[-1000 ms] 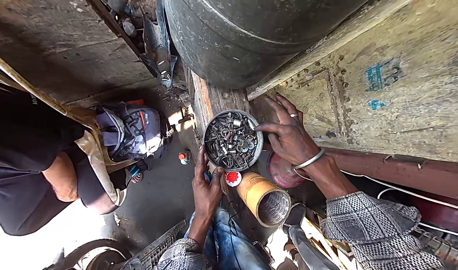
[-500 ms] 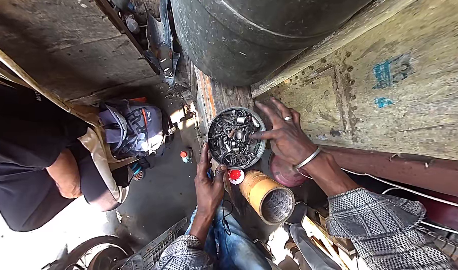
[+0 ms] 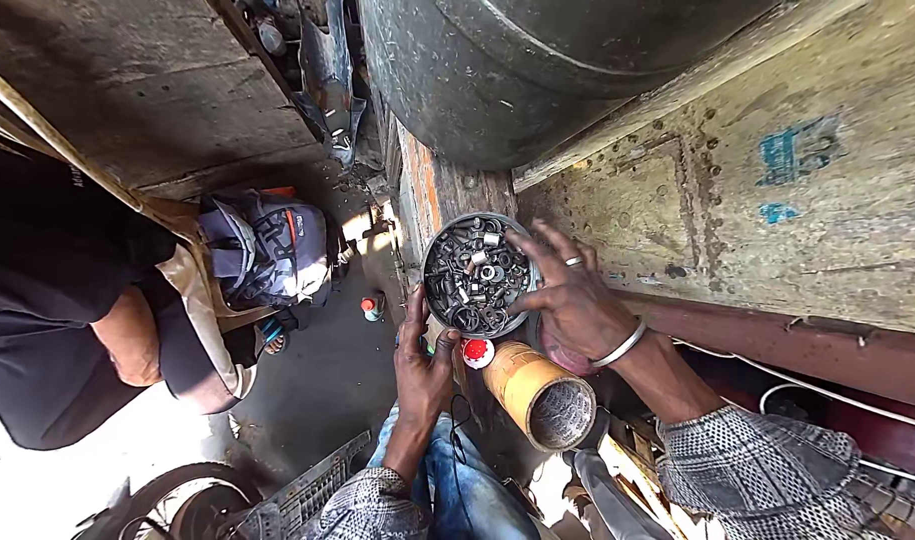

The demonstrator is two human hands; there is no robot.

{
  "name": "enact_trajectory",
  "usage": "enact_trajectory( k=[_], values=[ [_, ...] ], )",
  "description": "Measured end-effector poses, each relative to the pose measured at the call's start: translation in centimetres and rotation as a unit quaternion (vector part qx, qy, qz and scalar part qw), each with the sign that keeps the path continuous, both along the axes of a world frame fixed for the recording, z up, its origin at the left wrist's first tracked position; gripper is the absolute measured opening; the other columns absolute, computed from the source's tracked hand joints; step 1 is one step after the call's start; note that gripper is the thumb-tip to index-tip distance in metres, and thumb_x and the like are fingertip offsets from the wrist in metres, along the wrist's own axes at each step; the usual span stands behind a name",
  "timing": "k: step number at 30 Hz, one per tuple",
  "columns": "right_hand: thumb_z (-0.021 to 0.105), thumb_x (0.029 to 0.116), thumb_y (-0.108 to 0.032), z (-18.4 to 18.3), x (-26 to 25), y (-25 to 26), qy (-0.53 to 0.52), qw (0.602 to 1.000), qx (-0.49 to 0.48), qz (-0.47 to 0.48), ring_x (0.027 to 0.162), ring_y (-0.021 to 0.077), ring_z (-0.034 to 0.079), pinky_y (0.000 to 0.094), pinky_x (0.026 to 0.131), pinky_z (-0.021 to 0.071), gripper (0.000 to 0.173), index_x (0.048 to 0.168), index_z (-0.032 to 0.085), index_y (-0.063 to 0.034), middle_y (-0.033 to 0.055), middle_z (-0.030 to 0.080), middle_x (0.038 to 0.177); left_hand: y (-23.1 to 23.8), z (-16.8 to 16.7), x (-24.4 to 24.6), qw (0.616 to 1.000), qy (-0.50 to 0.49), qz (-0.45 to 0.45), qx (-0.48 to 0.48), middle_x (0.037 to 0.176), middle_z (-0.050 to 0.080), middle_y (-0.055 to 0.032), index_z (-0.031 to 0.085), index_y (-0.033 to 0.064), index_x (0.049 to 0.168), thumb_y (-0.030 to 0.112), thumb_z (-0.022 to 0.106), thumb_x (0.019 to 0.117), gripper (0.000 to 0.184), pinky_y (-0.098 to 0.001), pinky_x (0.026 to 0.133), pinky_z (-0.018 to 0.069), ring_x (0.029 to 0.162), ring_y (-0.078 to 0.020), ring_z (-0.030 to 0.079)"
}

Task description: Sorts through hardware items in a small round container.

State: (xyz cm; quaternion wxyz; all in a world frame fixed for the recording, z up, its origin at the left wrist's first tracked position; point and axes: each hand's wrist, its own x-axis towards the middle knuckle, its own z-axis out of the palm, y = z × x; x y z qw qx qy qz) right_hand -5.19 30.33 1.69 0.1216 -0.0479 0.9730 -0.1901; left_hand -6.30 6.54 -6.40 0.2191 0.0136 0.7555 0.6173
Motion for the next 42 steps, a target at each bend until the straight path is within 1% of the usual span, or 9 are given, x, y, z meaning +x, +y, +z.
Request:
enact_trajectory(
  k=[3, 7, 14, 21, 23, 28, 35, 39, 42],
  values=[
    [0.067, 0.0855, 0.0, -0.3, -0.4, -0.2, -0.011, 0.999, 0.041, 0.029, 0.156, 0.0415, 0.016, 0.0659, 0.116, 0.0229, 0.038, 0.098, 0.083, -0.0323, 0.0056, 0.033, 0.167, 0.1, 0.1, 0.0, 1.0, -0.001, 0.002, 0.0, 0.15, 0.054, -0.0039, 0.033, 0.0235, 0.162, 0.026, 0.068, 0.0968, 0.074, -0.0344, 0.107, 0.0482, 0.126, -0.0157, 0.06],
    [0.06, 0.0865, 0.006, 0.8, -1.6, 1.0, 0.011, 0.998, 0.007, -0.055, 0.153, 0.0459, 0.02, 0.0685, 0.112, 0.0276, 0.045, 0.107, 0.082, -0.0278, 0.0102, 0.033, 0.166, -0.1, 0.0, 0.0, 1.0, 0.006, 0.0, -0.001, 0.151, 0.054, -0.005, 0.034, 0.0208, 0.161, 0.026, 0.068, 0.097, 0.073, -0.0353, 0.108, 0.0477, 0.128, -0.0164, 0.059],
    [0.054, 0.0956, -0.009, 0.6, -1.6, 2.3, 0.058, 0.993, -0.011, -0.099, 0.153, 0.0416, 0.026, 0.063, 0.115, 0.0274, 0.034, 0.108, 0.081, -0.0259, 0.0142, 0.043, 0.16, 0.1, -0.1, 0.1, 1.0, 0.009, 0.003, -0.002, 0.151, 0.054, -0.0046, 0.034, 0.0227, 0.161, 0.025, 0.068, 0.0967, 0.074, -0.0356, 0.108, 0.048, 0.128, -0.0162, 0.059],
    [0.068, 0.0928, -0.016, -0.4, -0.2, 1.0, 0.044, 0.998, 0.003, -0.042, 0.15, 0.044, 0.03, 0.064, 0.114, 0.0309, 0.02, 0.105, 0.082, -0.0236, 0.017, 0.046, 0.156, -0.1, -0.1, -0.1, 1.0, 0.019, -0.006, -0.002, 0.153, 0.053, -0.0017, 0.033, 0.0239, 0.161, 0.027, 0.068, 0.0975, 0.073, -0.0358, 0.109, 0.0481, 0.131, -0.015, 0.058],
    [0.069, 0.0884, -0.008, -0.7, 0.0, 0.4, 0.047, 0.999, 0.003, -0.005, 0.15, 0.0438, 0.029, 0.0648, 0.114, 0.0315, 0.029, 0.104, 0.082, -0.0289, 0.015, 0.045, 0.157, -0.1, -0.1, 0.0, 1.0, 0.018, -0.005, 0.003, 0.152, 0.053, -0.0028, 0.033, 0.0233, 0.162, 0.026, 0.069, 0.0973, 0.073, -0.0355, 0.109, 0.0482, 0.13, -0.0152, 0.059],
    [0.067, 0.0839, 0.004, -1.2, 0.5, -0.4, 0.015, 0.993, 0.083, 0.086, 0.155, 0.0423, 0.016, 0.0618, 0.116, 0.0243, 0.067, 0.132, 0.069, -0.0432, 0.0113, 0.027, 0.169, 0.0, 0.1, 0.0, 1.0, 0.004, -0.004, -0.008, 0.149, 0.055, -0.0043, 0.033, 0.0251, 0.162, 0.026, 0.069, 0.0968, 0.074, -0.0352, 0.106, 0.0487, 0.126, -0.016, 0.06],
    [0.065, 0.0867, 0.0, -0.3, 1.8, 2.7, -0.011, 0.984, 0.162, 0.067, 0.154, 0.0458, 0.016, 0.0653, 0.113, 0.026, 0.059, 0.127, 0.073, -0.0417, 0.0075, 0.026, 0.17, 0.0, -0.2, 0.1, 1.0, 0.014, -0.002, -0.015, 0.15, 0.055, -0.0016, 0.034, 0.0259, 0.161, 0.029, 0.068, 0.097, 0.073, -0.0386, 0.109, 0.0471, 0.128, -0.0156, 0.059],
    [0.064, 0.0868, 0.0, -0.4, 2.1, 1.7, 0.021, 0.995, 0.082, 0.047, 0.153, 0.0472, 0.021, 0.0654, 0.113, 0.0282, 0.052, 0.121, 0.076, -0.0372, 0.0134, 0.033, 0.166, 0.1, -0.1, 0.1, 1.0, 0.012, 0.001, -0.001, 0.152, 0.053, -0.0018, 0.034, 0.0241, 0.161, 0.026, 0.069, 0.097, 0.073, -0.0362, 0.109, 0.0474, 0.129, -0.015, 0.059],
    [0.065, 0.0862, 0.0, -1.0, 1.8, 0.0, 0.021, 0.994, 0.078, 0.078, 0.153, 0.0445, 0.022, 0.0621, 0.113, 0.0298, 0.064, 0.133, 0.067, -0.0443, 0.0139, 0.031, 0.166, 0.0, -0.1, 0.0, 1.0, 0.011, 0.001, -0.004, 0.149, 0.056, -0.0049, 0.034, 0.0233, 0.161, 0.025, 0.07, 0.0961, 0.074, -0.0354, 0.107, 0.0482, 0.126, -0.0159, 0.06]
  ],
)
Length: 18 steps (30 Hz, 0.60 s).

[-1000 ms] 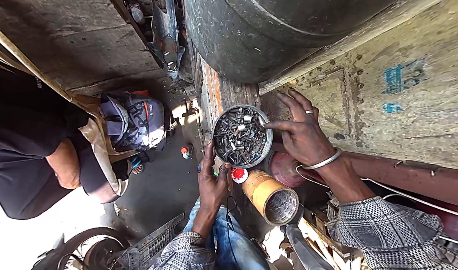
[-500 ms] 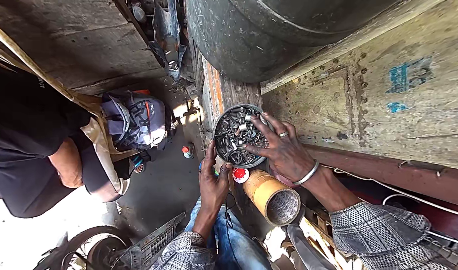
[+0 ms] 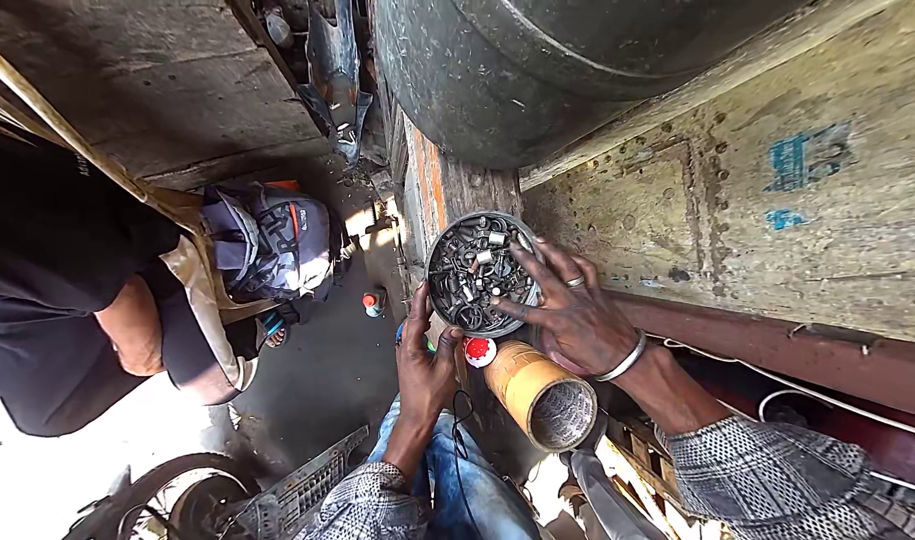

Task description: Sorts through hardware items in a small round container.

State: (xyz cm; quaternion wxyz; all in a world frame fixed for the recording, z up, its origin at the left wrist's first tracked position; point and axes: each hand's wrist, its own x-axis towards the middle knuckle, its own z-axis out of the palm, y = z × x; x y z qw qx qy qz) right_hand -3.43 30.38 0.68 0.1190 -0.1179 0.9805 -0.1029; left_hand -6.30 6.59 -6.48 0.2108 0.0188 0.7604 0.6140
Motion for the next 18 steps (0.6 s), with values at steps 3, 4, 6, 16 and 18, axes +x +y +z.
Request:
enact_trajectory(
  k=[3, 4, 6, 16, 18],
  values=[
    [0.069, 0.0824, 0.002, -0.6, -0.6, -0.5, -0.022, 0.999, 0.038, 0.009, 0.154, 0.0445, 0.019, 0.0635, 0.113, 0.0281, 0.076, 0.139, 0.061, -0.0482, 0.0138, 0.027, 0.168, -0.1, 0.1, 0.0, 1.0, -0.002, -0.003, 0.002, 0.148, 0.056, -0.0053, 0.034, 0.0235, 0.161, 0.025, 0.069, 0.0965, 0.074, -0.0351, 0.107, 0.0481, 0.126, -0.0158, 0.06],
    [0.069, 0.0828, 0.003, -0.6, -0.7, -0.3, -0.024, 0.999, 0.045, 0.006, 0.154, 0.0449, 0.018, 0.0643, 0.113, 0.0278, 0.077, 0.139, 0.061, -0.0489, 0.0138, 0.026, 0.168, -0.1, 0.1, -0.1, 1.0, 0.002, -0.004, 0.005, 0.149, 0.056, -0.0047, 0.034, 0.0233, 0.161, 0.025, 0.069, 0.0967, 0.074, -0.0348, 0.107, 0.0483, 0.126, -0.0153, 0.06],
    [0.067, 0.0855, 0.002, -0.3, -0.9, 0.2, -0.017, 0.998, 0.057, 0.004, 0.155, 0.0447, 0.017, 0.0642, 0.114, 0.027, 0.072, 0.137, 0.063, -0.0484, 0.0127, 0.026, 0.169, -0.1, -0.1, -0.2, 1.0, 0.015, -0.007, 0.01, 0.15, 0.054, -0.0038, 0.034, 0.0219, 0.161, 0.024, 0.068, 0.0971, 0.073, -0.0344, 0.108, 0.0486, 0.127, -0.0145, 0.06],
    [0.061, 0.0924, -0.009, 0.4, -0.9, -0.1, 0.028, 0.998, 0.029, -0.04, 0.152, 0.0437, 0.025, 0.0621, 0.115, 0.0285, 0.032, 0.114, 0.079, -0.0249, 0.0157, 0.04, 0.161, -0.2, -0.5, 0.0, 1.0, 0.01, -0.007, -0.008, 0.153, 0.052, 0.0018, 0.037, 0.029, 0.16, 0.031, 0.067, 0.0981, 0.069, -0.0403, 0.109, 0.0483, 0.132, -0.0147, 0.057],
    [0.063, 0.0939, -0.014, 0.1, -1.1, -0.4, 0.044, 0.999, 0.006, -0.03, 0.151, 0.0437, 0.029, 0.0615, 0.115, 0.0297, 0.026, 0.112, 0.079, -0.0237, 0.0173, 0.044, 0.158, -0.3, -0.4, 0.1, 1.0, 0.011, -0.009, 0.003, 0.154, 0.05, 0.0004, 0.036, 0.0269, 0.16, 0.029, 0.067, 0.0981, 0.069, -0.0392, 0.111, 0.0468, 0.134, -0.0154, 0.055]
  ],
)
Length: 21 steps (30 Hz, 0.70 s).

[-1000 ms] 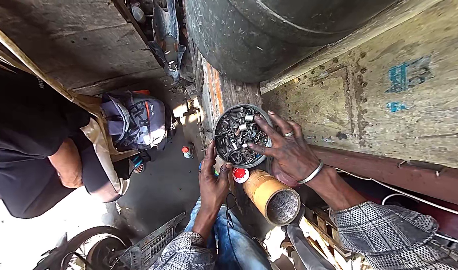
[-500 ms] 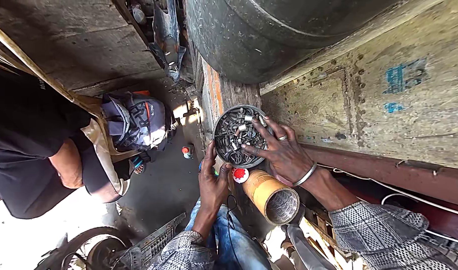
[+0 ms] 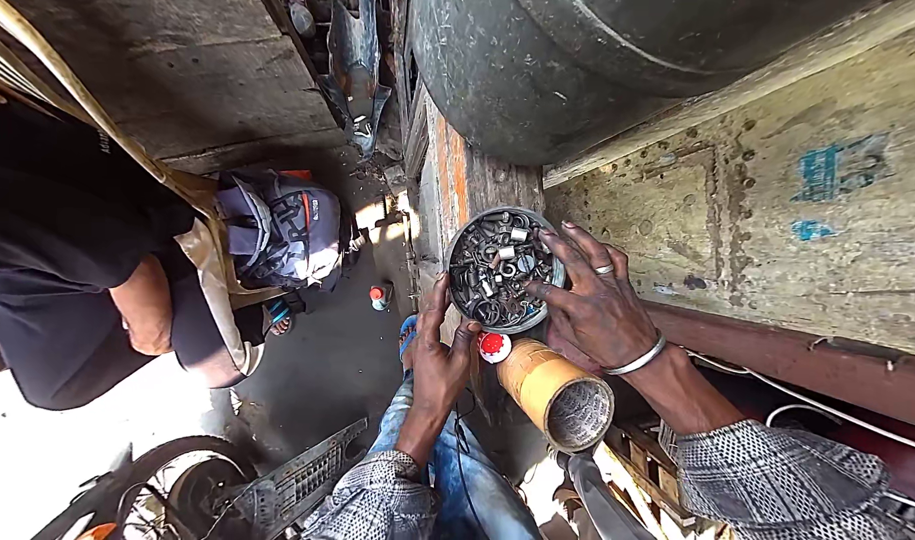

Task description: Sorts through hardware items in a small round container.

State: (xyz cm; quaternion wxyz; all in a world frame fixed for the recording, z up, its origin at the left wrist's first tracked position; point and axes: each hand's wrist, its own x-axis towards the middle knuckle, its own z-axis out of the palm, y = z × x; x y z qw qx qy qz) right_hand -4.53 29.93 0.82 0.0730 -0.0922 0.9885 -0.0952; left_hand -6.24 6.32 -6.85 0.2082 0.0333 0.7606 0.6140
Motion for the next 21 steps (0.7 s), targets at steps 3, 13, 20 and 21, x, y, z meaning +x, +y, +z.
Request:
enact_trajectory(
  k=[3, 13, 20, 21],
  values=[
    [0.066, 0.0941, -0.014, -0.6, -0.8, -0.5, -0.005, 0.999, -0.007, 0.032, 0.152, 0.0413, 0.028, 0.0609, 0.116, 0.029, 0.025, 0.111, 0.079, -0.027, 0.0146, 0.044, 0.159, 0.1, 0.0, 0.0, 1.0, 0.005, 0.003, 0.003, 0.154, 0.051, 0.0006, 0.036, 0.0268, 0.161, 0.029, 0.067, 0.0982, 0.07, -0.0385, 0.111, 0.0473, 0.133, -0.0149, 0.055],
    [0.066, 0.0939, -0.013, 0.0, -2.4, 1.6, -0.022, 0.997, -0.012, 0.079, 0.152, 0.0402, 0.027, 0.061, 0.118, 0.0253, 0.021, 0.102, 0.081, -0.0254, 0.0087, 0.049, 0.156, 0.2, 0.1, 0.0, 1.0, 0.0, 0.005, 0.001, 0.154, 0.051, 0.0005, 0.036, 0.0276, 0.16, 0.029, 0.068, 0.0983, 0.07, -0.0392, 0.111, 0.0472, 0.135, -0.0153, 0.055],
    [0.068, 0.091, -0.011, 0.7, -2.0, 1.8, -0.039, 0.997, -0.004, 0.071, 0.153, 0.0399, 0.026, 0.0608, 0.117, 0.0275, 0.023, 0.101, 0.082, -0.0265, 0.007, 0.044, 0.161, 0.2, 0.2, 0.0, 1.0, -0.001, 0.005, -0.002, 0.153, 0.052, 0.0003, 0.037, 0.0269, 0.16, 0.03, 0.066, 0.0987, 0.068, -0.0402, 0.11, 0.0477, 0.134, -0.0157, 0.055],
    [0.069, 0.0909, -0.01, 0.8, -2.0, 1.8, -0.043, 0.997, -0.005, 0.07, 0.153, 0.0396, 0.026, 0.0606, 0.117, 0.028, 0.024, 0.101, 0.082, -0.0262, 0.0066, 0.043, 0.161, 0.2, 0.2, 0.0, 1.0, -0.001, 0.004, -0.001, 0.153, 0.052, 0.0004, 0.037, 0.0264, 0.16, 0.029, 0.066, 0.0986, 0.068, -0.0398, 0.11, 0.0479, 0.134, -0.0154, 0.055]
  ],
)
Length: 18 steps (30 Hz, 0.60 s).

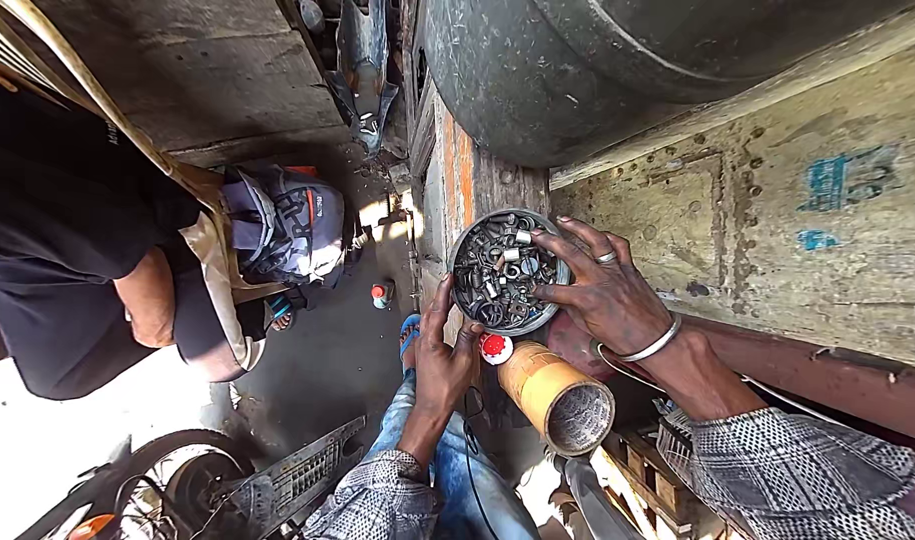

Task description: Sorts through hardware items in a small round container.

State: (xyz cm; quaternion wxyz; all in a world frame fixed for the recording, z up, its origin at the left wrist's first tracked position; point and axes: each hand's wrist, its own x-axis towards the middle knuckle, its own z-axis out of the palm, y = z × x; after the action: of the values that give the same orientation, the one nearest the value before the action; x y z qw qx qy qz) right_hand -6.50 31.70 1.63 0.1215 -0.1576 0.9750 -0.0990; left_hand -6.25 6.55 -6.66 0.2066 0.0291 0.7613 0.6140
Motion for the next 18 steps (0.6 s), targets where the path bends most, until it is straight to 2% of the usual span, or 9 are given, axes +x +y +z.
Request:
enact_trajectory(
  k=[4, 7, 8, 10, 12, 14, 15, 16, 18],
  values=[
    [0.071, 0.0881, -0.006, 0.1, 0.1, 0.2, -0.013, 1.0, 0.003, 0.007, 0.153, 0.0386, 0.026, 0.0599, 0.116, 0.0288, 0.028, 0.102, 0.082, -0.027, 0.0052, 0.041, 0.162, 0.0, 0.0, -0.1, 1.0, 0.004, 0.0, 0.004, 0.154, 0.051, 0.0, 0.037, 0.0265, 0.16, 0.029, 0.066, 0.099, 0.067, -0.0391, 0.11, 0.0482, 0.134, -0.0155, 0.055],
    [0.07, 0.0855, 0.001, 1.2, -0.1, -0.6, -0.025, 1.0, -0.007, -0.004, 0.151, 0.0403, 0.03, 0.0607, 0.116, 0.0289, 0.03, 0.096, 0.083, -0.0229, 0.0081, 0.046, 0.159, 0.0, 0.1, -0.1, 1.0, 0.004, 0.001, 0.005, 0.154, 0.051, -0.0006, 0.037, 0.0271, 0.16, 0.028, 0.066, 0.0991, 0.067, -0.0392, 0.11, 0.048, 0.134, -0.0161, 0.054],
    [0.067, 0.0873, 0.006, 3.7, -1.0, -2.2, -0.083, 0.996, 0.016, -0.028, 0.15, 0.0412, 0.031, 0.0592, 0.117, 0.0282, 0.03, 0.097, 0.083, -0.0173, 0.0103, 0.046, 0.158, 0.0, 0.1, -0.1, 1.0, 0.003, 0.001, 0.005, 0.153, 0.051, -0.001, 0.037, 0.0269, 0.16, 0.028, 0.066, 0.099, 0.068, -0.0389, 0.11, 0.0479, 0.134, -0.0162, 0.054],
    [0.058, 0.0946, 0.013, 10.0, -4.6, -6.8, -0.277, 0.951, 0.109, -0.082, 0.153, 0.0402, 0.024, 0.0552, 0.12, 0.0232, 0.032, 0.111, 0.078, -0.0056, 0.0111, 0.036, 0.165, 0.0, 0.1, 0.0, 1.0, 0.002, 0.0, 0.003, 0.153, 0.051, -0.003, 0.037, 0.0253, 0.16, 0.028, 0.066, 0.0991, 0.068, -0.0385, 0.109, 0.0483, 0.133, -0.0168, 0.055],
    [0.057, 0.0952, 0.013, 10.9, -5.6, -8.0, -0.308, 0.938, 0.13, -0.092, 0.153, 0.0406, 0.023, 0.0557, 0.12, 0.023, 0.034, 0.117, 0.076, -0.0044, 0.012, 0.034, 0.165, -0.1, 0.2, 0.0, 1.0, 0.001, -0.001, 0.002, 0.153, 0.051, -0.0029, 0.037, 0.0253, 0.16, 0.027, 0.066, 0.0991, 0.068, -0.0383, 0.108, 0.0485, 0.132, -0.0166, 0.055],
    [0.06, 0.096, 0.006, 7.7, -3.8, -6.3, -0.211, 0.971, 0.096, -0.063, 0.152, 0.0412, 0.025, 0.0575, 0.119, 0.0241, 0.03, 0.113, 0.078, -0.0114, 0.0135, 0.038, 0.163, -0.1, 0.1, 0.0, 1.0, 0.003, -0.003, 0.004, 0.153, 0.051, -0.0019, 0.036, 0.0261, 0.16, 0.027, 0.066, 0.0992, 0.068, -0.0387, 0.109, 0.0483, 0.134, -0.0165, 0.055],
    [0.066, 0.0883, 0.005, 3.4, -1.9, -4.1, -0.086, 0.995, 0.047, -0.034, 0.15, 0.0432, 0.03, 0.0602, 0.116, 0.0285, 0.031, 0.102, 0.082, -0.018, 0.0146, 0.045, 0.159, -0.1, 0.1, 0.1, 1.0, 0.003, -0.004, 0.005, 0.154, 0.051, -0.0011, 0.036, 0.027, 0.16, 0.027, 0.066, 0.0992, 0.068, -0.0391, 0.11, 0.0481, 0.135, -0.0165, 0.054],
    [0.068, 0.0857, 0.004, 0.7, -1.2, -2.9, -0.034, 0.999, 0.031, -0.014, 0.151, 0.043, 0.028, 0.0617, 0.114, 0.0291, 0.035, 0.102, 0.083, -0.0237, 0.0135, 0.043, 0.16, -0.1, 0.1, 0.1, 1.0, 0.003, -0.004, 0.005, 0.154, 0.051, -0.0004, 0.036, 0.0279, 0.16, 0.026, 0.067, 0.0991, 0.069, -0.0393, 0.11, 0.0481, 0.135, -0.0165, 0.054],
    [0.067, 0.0865, 0.003, -0.5, -1.3, -2.4, -0.032, 0.998, 0.046, -0.018, 0.154, 0.0414, 0.023, 0.062, 0.114, 0.0294, 0.039, 0.106, 0.081, -0.0276, 0.0114, 0.035, 0.165, 0.0, 0.3, 0.1, 1.0, -0.001, -0.004, 0.003, 0.155, 0.049, 0.0009, 0.035, 0.0303, 0.161, 0.026, 0.067, 0.099, 0.07, -0.0401, 0.109, 0.0491, 0.135, -0.0165, 0.054]
  ],
)
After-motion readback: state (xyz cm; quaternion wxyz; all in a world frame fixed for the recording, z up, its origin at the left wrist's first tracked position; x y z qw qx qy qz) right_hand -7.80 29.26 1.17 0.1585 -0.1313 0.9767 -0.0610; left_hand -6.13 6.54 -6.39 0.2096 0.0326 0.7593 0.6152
